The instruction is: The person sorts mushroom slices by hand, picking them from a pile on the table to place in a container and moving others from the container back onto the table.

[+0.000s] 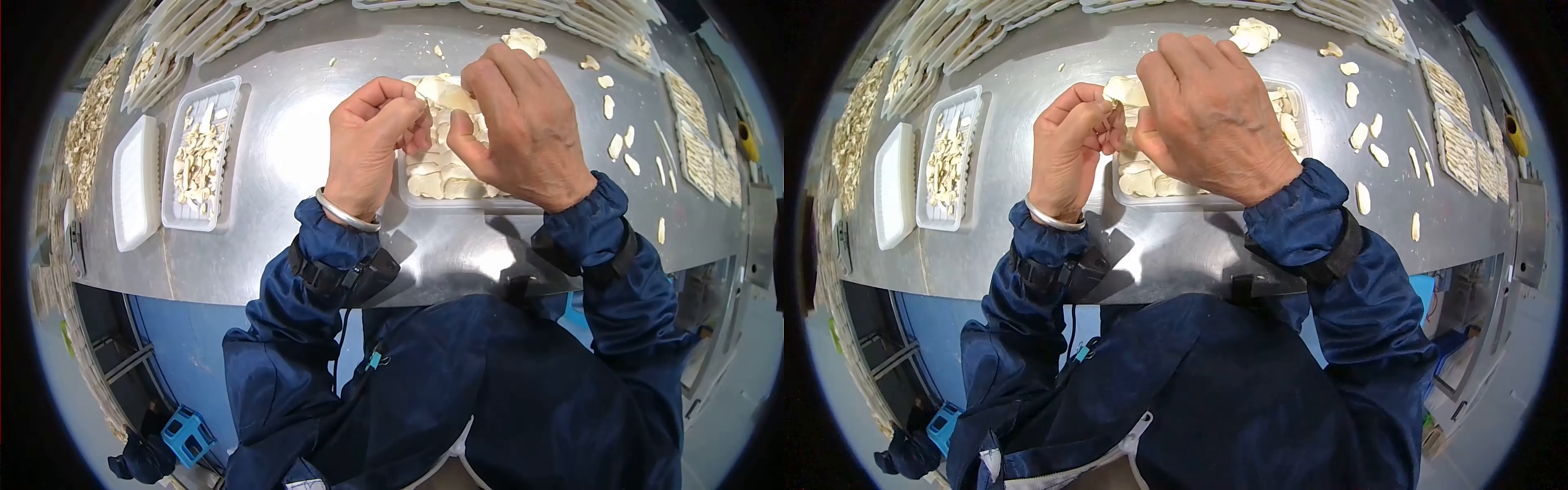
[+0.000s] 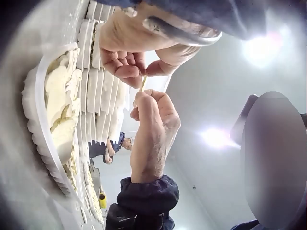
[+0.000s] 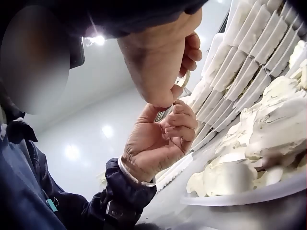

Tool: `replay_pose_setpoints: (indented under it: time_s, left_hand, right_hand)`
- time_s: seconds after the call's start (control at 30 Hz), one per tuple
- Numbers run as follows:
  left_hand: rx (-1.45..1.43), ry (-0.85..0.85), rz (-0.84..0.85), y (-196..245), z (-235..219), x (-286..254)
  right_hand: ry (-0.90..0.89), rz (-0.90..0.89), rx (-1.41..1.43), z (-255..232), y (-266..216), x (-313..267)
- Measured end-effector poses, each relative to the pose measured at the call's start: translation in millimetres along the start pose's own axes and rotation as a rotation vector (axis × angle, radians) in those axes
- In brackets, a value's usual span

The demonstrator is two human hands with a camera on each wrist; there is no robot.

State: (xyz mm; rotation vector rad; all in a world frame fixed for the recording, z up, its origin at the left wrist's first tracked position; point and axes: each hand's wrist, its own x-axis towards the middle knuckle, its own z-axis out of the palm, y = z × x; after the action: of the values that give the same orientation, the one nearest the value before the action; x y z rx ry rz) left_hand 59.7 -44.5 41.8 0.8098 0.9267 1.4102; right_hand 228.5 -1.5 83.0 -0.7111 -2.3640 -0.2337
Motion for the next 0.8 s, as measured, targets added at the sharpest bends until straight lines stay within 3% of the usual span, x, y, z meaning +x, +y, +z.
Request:
replay_pose_setpoints:
  time_s: [0.13,0.23,0.33,0.4,0.5,0.57,0.6,0.7,0.8]
  left_hand:
    - [-0.021,-0.014,0.018,0,-4,1]
    - [-0.104,0.064,0.153,4,-12,6]
    - [-0.080,0.224,0.262,5,-29,17]
    - [-0.059,0.279,0.345,7,-28,18]
    - [0.402,0.398,0.463,2,-33,21]
    - [0.626,0.451,0.564,3,-29,20]
    - [0.528,0.327,0.491,5,-26,19]
    - [0.303,-0.011,0.291,9,-13,12]
    - [0.262,-0.179,0.148,3,0,3]
  right_hand:
    - [0.011,0.072,0.067,-2,6,-1]
    - [-0.062,0.387,0.381,-9,10,-10]
    - [-0.114,0.837,0.930,-21,15,-18]
    - [-0.132,0.897,1.324,-27,21,-24]
    - [-0.078,0.993,1.747,-27,21,-29]
    - [0.021,1.181,1.779,-29,13,-25]
    - [0.072,1.276,1.791,-29,11,-25]
    - [-0.142,1.073,1.829,-17,18,-33]
    - [-0.257,1.033,1.628,-10,12,-32]
